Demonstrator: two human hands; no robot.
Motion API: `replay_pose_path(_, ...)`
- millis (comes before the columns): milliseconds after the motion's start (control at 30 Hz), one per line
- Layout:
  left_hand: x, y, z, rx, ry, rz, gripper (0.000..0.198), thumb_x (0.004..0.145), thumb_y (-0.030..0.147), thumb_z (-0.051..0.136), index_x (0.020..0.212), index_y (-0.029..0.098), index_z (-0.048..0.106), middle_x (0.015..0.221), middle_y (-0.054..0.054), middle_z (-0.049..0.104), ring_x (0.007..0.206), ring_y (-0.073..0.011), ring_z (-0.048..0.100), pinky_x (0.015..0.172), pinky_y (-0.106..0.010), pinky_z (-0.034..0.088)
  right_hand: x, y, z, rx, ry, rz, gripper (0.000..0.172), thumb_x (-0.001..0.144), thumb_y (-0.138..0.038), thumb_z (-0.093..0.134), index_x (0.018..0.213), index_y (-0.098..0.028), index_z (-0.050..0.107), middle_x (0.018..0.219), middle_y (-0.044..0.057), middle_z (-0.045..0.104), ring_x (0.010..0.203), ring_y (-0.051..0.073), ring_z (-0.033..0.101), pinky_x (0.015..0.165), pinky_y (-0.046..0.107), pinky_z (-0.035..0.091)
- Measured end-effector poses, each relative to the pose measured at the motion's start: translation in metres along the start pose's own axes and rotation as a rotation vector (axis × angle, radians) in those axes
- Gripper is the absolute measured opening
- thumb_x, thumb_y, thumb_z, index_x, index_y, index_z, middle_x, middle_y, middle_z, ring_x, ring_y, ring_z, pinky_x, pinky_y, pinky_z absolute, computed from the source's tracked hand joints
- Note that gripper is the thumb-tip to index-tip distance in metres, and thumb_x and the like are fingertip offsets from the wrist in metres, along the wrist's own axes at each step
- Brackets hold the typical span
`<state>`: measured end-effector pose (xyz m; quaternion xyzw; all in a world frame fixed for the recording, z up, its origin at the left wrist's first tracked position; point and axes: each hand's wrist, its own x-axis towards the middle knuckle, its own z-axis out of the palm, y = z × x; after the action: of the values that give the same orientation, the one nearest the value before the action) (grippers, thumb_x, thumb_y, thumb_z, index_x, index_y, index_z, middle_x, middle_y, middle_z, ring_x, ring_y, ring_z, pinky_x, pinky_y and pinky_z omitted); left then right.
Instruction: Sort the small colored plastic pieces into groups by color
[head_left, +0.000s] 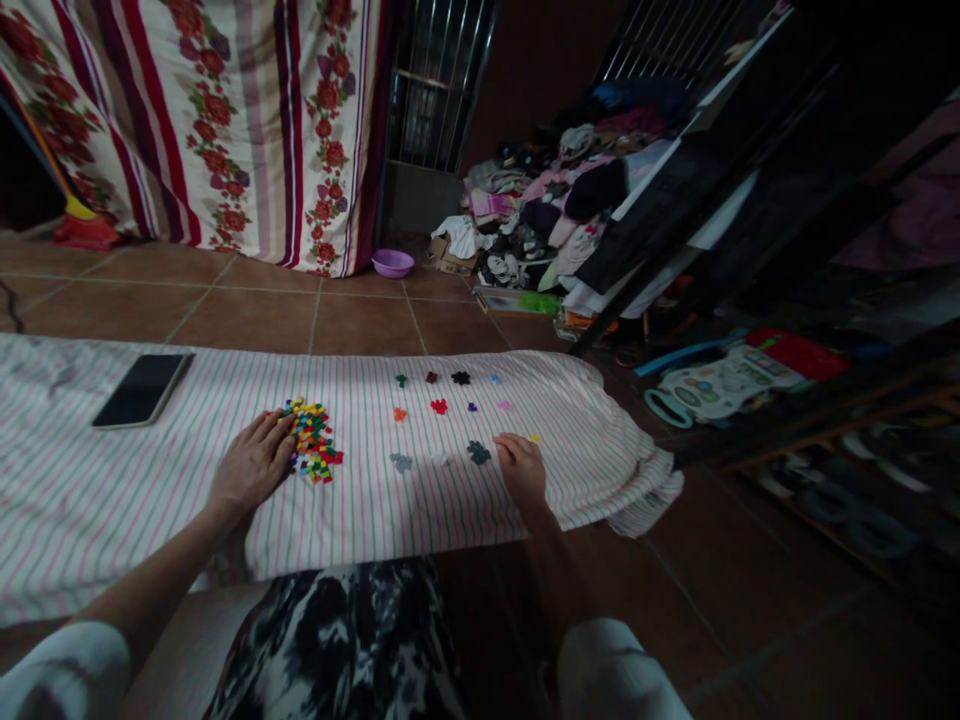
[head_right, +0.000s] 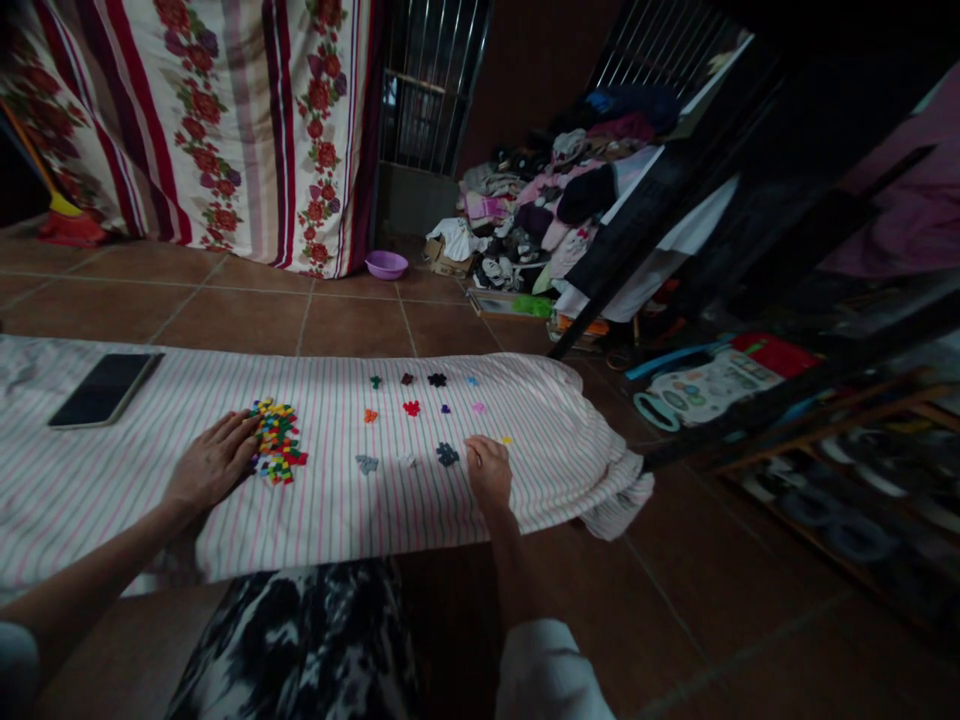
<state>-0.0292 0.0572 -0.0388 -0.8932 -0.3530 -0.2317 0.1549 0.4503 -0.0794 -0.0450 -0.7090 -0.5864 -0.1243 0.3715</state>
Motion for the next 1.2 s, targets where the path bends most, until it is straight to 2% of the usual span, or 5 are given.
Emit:
replay_pose_path(200, 0.0, 0.002, -0.002, 0.039, 0.001, 0.008, 0.031, 0.095, 0.027, 0.037, 0.101, 0.017, 0.065, 0.134, -0.015, 0.062, 0.137, -0.0296, 0.046, 0.108, -0.053, 0.044, 0.004, -0.004, -0.008, 0.039, 0.061, -0.054, 0.03, 0.092, -0.03, 0.045, 0.09, -0.022, 0.074, 0.105, 0.01, 0.073, 0.103, 0.024, 0.059, 0.098, 0.045, 0.044)
replay_pose_path(333, 0.0, 0.003, -0.002, -0.003, -0.015, -0.02, 0.028, 0.094, 0.027, 0.039, 0.101, 0.018, 0.065, 0.135, -0.014, 0.061, 0.138, -0.0287, 0.045, 0.11, -0.053, 0.043, 0.01, -0.031, -0.007, 0.095, 0.028, -0.046, 0.034, 0.094, -0.029, 0.041, 0.097, -0.019, 0.073, 0.108, 0.011, 0.071, 0.108, 0.024, 0.06, 0.099, 0.044, 0.046)
replay_pose_path(600, 0.001, 0.004, -0.003, -0.019, -0.019, -0.033, 0.029, 0.094, 0.028, 0.041, 0.103, 0.018, 0.066, 0.137, -0.013, 0.061, 0.139, -0.0275, 0.045, 0.111, -0.052, 0.042, 0.044, -0.112, 0.047, 0.319, -0.322, -0.01, 0.031, 0.085, -0.021, 0.052, 0.108, -0.018, 0.071, 0.108, 0.011, 0.069, 0.086, 0.019, 0.065, 0.081, 0.033, 0.055)
replay_pose_path(733, 0.001, 0.005, -0.002, 0.027, -0.021, -0.043, 0.035, 0.097, 0.029, 0.037, 0.105, 0.018, 0.068, 0.136, -0.012, 0.062, 0.138, -0.0281, 0.046, 0.109, -0.052, 0.044, 0.062, -0.136, 0.075, 0.257, -0.511, 0.007, 0.035, 0.08, -0.015, 0.062, 0.115, -0.017, 0.069, 0.108, 0.01, 0.067, 0.083, 0.017, 0.063, 0.085, 0.032, 0.052)
replay_pose_path(1200, 0.003, 0.009, -0.004, 0.04, -0.064, -0.078, 0.036, 0.097, 0.031, 0.036, 0.106, 0.018, 0.069, 0.137, -0.012, 0.061, 0.139, -0.0308, 0.044, 0.107, -0.052, 0.044, 0.075, -0.166, 0.104, 0.203, -0.628, -0.052, 0.023, 0.081, -0.008, 0.059, 0.096, -0.021, 0.072, 0.098, 0.005, 0.064, 0.089, 0.016, 0.059, 0.083, 0.027, 0.047)
